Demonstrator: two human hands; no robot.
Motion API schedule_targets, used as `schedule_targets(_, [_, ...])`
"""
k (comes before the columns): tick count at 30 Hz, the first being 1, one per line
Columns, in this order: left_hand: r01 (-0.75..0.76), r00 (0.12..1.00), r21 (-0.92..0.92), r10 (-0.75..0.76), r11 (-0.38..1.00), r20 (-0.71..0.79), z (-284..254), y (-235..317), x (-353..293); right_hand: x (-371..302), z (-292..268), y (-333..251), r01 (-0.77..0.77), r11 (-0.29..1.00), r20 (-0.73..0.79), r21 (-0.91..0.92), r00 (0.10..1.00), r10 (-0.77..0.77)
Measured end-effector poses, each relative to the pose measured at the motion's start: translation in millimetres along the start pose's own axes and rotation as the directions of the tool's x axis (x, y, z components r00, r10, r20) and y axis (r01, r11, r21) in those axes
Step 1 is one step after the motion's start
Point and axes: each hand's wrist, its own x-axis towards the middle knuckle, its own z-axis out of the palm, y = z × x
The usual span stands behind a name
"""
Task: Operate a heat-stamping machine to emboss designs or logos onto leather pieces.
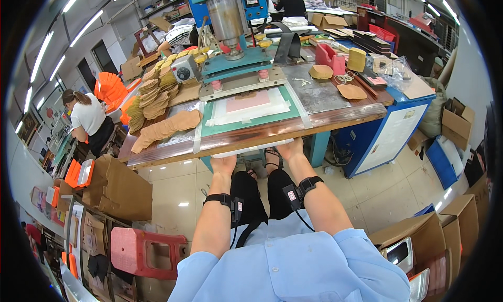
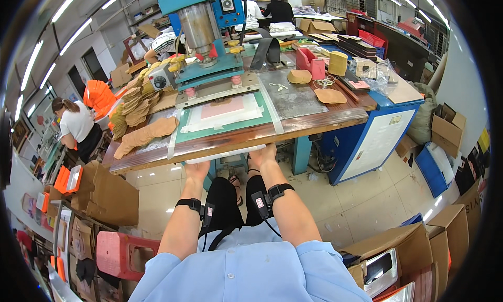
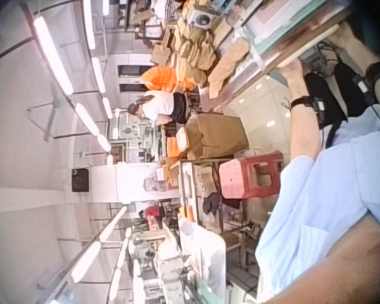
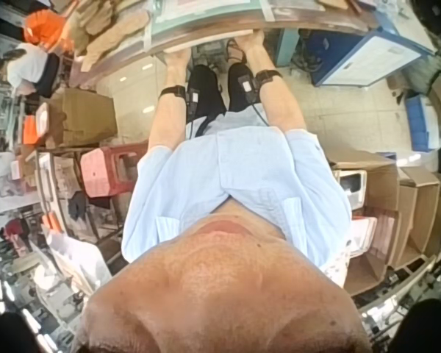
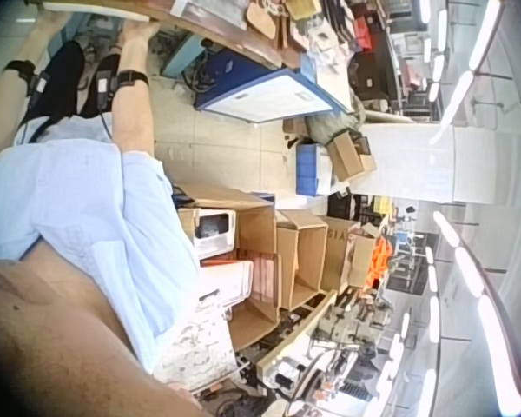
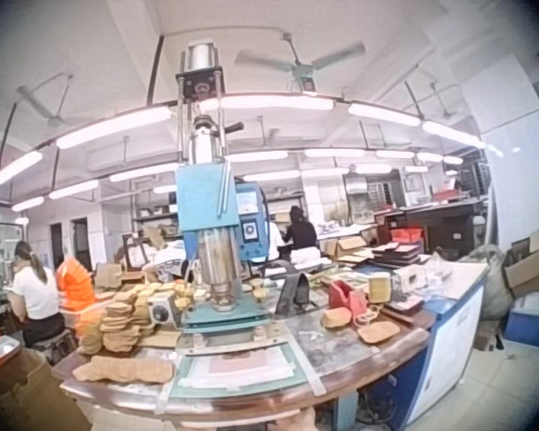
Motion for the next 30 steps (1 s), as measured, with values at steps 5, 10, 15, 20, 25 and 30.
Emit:
schedule_targets(5, [-0.005,1.000,0.017,0.005,1.000,0.022,0.0,-1.2,0.1,1.3,-2.2,0.3,0.016,1.000,-0.010,-0.004,1.000,-0.016])
schedule_targets(10, [-0.018,1.000,0.028,0.018,0.999,0.007,2.8,-1.7,-0.5,5.3,-6.7,0.4,0.004,0.999,0.009,0.037,1.000,-0.005])
schedule_targets(15, [-0.028,1.000,0.061,0.027,0.998,0.012,4.4,-3.0,1.4,14.2,-15.6,0.0,0.006,0.998,0.018,0.061,1.000,-0.008])
schedule_targets(20, [0.025,1.000,0.113,-0.024,0.993,-0.008,11.5,-2.1,-7.3,6.1,-21.1,-2.9,-0.037,0.970,0.094,-0.238,0.994,0.061])
schedule_targets(25, [0.472,0.879,0.321,-0.414,0.821,-0.235,-12.5,8.8,-36.0,-51.8,22.3,-59.6,-0.426,0.466,-0.120,-0.775,0.824,0.554])
schedule_targets(30, [0.542,0.673,0.720,-0.737,0.435,-0.061,37.4,12.2,-64.5,-50.0,148.3,-40.4,0.308,-0.046,0.213,-0.950,0.752,0.624])
